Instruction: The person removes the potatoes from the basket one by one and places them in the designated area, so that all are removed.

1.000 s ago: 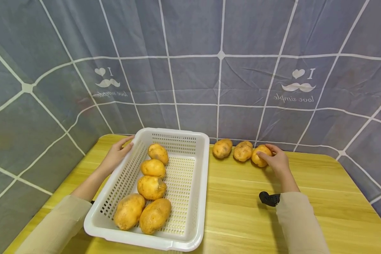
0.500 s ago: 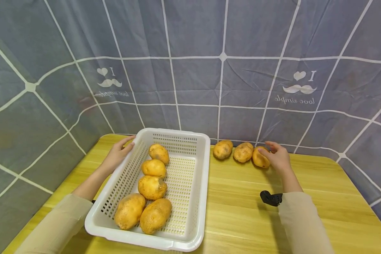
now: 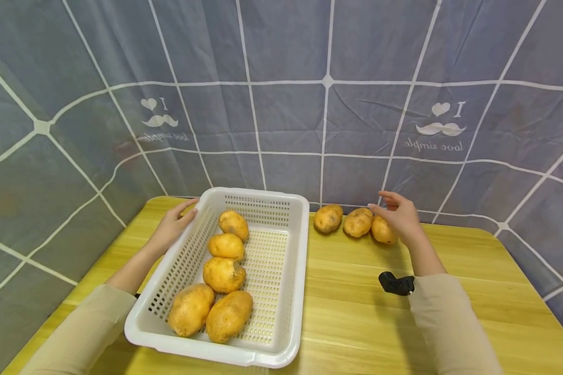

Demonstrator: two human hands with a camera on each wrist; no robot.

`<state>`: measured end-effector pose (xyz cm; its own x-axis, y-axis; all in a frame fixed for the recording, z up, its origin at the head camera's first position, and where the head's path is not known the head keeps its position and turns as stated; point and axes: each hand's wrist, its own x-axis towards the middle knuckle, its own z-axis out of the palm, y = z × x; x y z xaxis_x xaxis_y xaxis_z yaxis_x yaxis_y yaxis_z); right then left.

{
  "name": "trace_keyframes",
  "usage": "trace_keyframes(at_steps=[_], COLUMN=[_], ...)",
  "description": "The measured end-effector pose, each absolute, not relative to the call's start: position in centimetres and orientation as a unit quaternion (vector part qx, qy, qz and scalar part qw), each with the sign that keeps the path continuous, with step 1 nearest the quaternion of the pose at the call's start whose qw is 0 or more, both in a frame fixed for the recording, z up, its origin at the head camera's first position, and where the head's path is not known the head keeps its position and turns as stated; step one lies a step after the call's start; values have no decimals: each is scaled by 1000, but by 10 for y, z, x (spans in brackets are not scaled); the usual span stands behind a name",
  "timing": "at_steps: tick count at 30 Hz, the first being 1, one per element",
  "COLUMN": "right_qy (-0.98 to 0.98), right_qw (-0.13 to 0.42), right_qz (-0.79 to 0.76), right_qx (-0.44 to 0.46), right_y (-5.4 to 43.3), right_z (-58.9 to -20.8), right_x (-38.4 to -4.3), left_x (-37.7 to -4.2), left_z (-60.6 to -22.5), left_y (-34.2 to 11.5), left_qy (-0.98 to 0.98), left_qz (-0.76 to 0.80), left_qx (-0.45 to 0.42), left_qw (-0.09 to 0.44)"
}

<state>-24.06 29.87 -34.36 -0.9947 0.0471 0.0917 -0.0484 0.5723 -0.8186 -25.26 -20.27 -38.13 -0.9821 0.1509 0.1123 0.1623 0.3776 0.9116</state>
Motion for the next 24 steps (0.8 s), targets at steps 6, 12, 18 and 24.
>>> trace_keyframes(at_steps=[6, 12, 18, 24], right_qy=[-858, -848, -851, -835], right_qw=[25, -5, -30, -60], right_qz=[511, 524, 514, 534], right_qx=[36, 80, 103, 119], right_y=[273, 251, 228, 203], right_z=[-328, -320, -316, -317], right_x=[-242, -248, -256, -260], left_x=[-251, -252, -253, -251], left_z=[-381, -381, -381, -381], left_y=[-202, -202, -202, -201], left_qy=[-830, -834, -837, -838], left_qz=[-549, -544, -539, -537], left_qx=[-96, -95, -92, -92], left_qw=[8, 9, 11, 13])
